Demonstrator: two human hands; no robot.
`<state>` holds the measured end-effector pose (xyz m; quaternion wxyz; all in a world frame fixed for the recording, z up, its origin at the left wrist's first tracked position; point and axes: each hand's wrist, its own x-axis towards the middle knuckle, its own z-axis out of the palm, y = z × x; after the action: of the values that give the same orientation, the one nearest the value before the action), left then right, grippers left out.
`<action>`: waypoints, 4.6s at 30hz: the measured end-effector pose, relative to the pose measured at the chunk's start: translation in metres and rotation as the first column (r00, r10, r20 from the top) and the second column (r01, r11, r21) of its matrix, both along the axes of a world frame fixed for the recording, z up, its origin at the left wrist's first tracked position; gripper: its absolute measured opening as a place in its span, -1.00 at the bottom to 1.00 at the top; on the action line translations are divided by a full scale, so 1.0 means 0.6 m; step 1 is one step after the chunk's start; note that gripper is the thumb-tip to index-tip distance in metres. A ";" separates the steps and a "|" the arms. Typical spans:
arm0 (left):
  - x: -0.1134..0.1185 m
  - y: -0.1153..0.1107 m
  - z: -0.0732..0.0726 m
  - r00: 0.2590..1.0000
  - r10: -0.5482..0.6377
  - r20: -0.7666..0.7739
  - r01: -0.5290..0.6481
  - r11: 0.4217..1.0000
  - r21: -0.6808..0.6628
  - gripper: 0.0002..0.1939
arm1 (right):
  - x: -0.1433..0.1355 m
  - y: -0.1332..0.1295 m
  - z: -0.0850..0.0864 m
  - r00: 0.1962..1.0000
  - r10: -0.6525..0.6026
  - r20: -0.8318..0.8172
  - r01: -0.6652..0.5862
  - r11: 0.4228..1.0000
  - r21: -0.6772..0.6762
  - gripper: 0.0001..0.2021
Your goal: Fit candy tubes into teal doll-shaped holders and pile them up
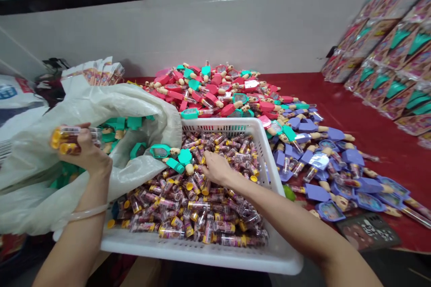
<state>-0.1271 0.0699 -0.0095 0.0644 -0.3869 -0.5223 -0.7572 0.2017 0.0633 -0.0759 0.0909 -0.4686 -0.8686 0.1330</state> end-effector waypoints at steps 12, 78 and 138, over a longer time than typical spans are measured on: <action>0.142 0.001 -0.071 0.895 -0.405 -0.187 0.374 0.910 -0.181 -0.53 | 0.036 0.041 0.016 0.992 -0.113 0.059 0.113 0.994 0.001 -0.81; 0.272 -0.046 -0.050 0.186 -0.408 0.894 0.822 0.563 0.086 -0.83 | -0.011 -0.029 0.007 0.869 0.096 -0.485 -0.166 0.981 -0.102 -0.69; 0.248 -0.043 -0.036 0.328 -0.429 0.842 0.855 0.513 -0.073 -0.71 | -0.017 -0.023 0.048 0.713 -0.449 -0.539 -0.516 0.185 -0.836 -0.49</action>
<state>0.0214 0.0443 -0.0313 -0.5785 -0.2276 -0.4679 -0.6281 0.1917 0.0498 -0.0470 0.0871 -0.3001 -0.4747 0.8228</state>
